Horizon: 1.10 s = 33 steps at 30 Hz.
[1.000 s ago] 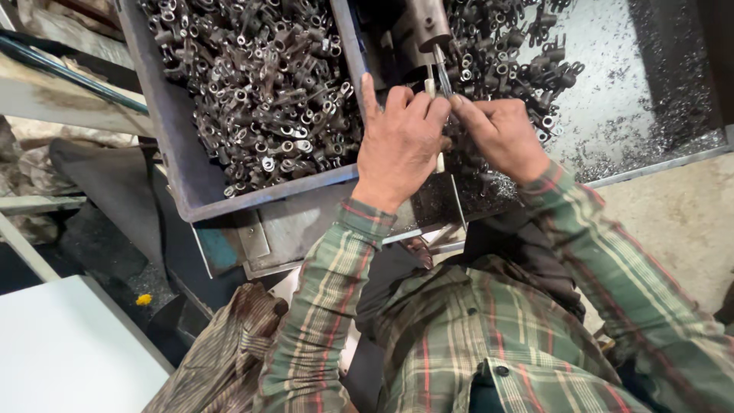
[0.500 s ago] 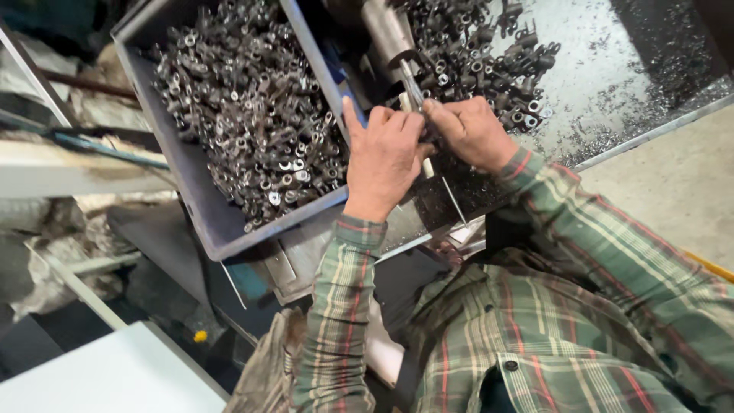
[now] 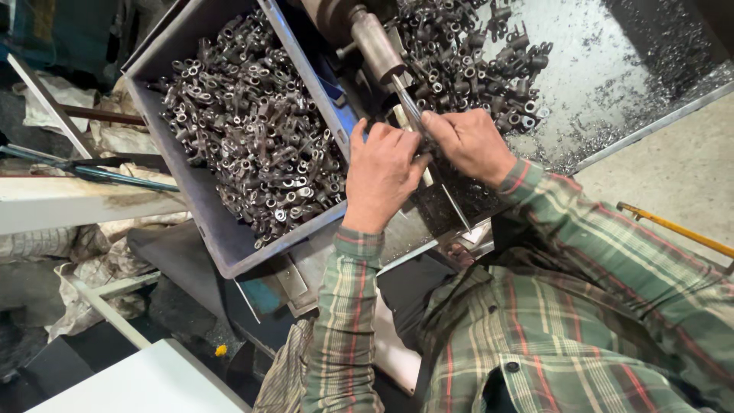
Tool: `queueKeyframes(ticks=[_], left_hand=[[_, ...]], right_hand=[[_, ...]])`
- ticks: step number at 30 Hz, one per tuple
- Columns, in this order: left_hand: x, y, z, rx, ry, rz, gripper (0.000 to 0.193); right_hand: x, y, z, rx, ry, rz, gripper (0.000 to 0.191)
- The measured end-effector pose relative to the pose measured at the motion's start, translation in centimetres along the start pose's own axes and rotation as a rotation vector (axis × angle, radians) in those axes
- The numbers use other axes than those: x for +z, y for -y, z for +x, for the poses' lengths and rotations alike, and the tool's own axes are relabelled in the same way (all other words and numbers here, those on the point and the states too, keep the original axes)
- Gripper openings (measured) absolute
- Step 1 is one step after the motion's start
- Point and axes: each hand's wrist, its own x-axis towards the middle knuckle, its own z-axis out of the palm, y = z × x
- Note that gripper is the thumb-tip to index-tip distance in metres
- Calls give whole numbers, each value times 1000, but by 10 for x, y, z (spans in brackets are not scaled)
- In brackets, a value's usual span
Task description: The person picks small metal castings from a bin, holds each against a spinning bench grinder to grind and deburr the edges, then places the finished parts on the metal tray beside the machine, repeating the cycle continuously.
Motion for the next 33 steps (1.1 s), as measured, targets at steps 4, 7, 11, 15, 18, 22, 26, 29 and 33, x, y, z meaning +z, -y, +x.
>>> queueKeyframes(ticks=[4,7,11,15,18,22,26,29,33], left_hand=[[-3,0,-1,20,-4,-144,24],[-2,0,-1,18,-10,-118,23],[-1,4,-1,1,-1,-133,25],[2,3,-1,-53,-54,-70,23],[6,-1,1,-109,-84,23,20],[10,-7,2,-147,-122,111,19],[12,-8,1,-150,-119,145,17],[17,-3,2,-131,-88,128,11],[27,7,6,-90,-104,129,13]], right_hand=[[-5,0,-12,403,105,503,49],[-2,-6,-16,430,100,439,56],[7,-19,-11,305,85,388,55],[22,-25,0,261,14,391,59],[26,-26,17,203,-23,298,61],[25,-22,24,369,51,496,57],[26,-18,21,445,65,649,53],[23,-22,23,166,4,356,46],[9,-32,30,-241,23,-158,31]])
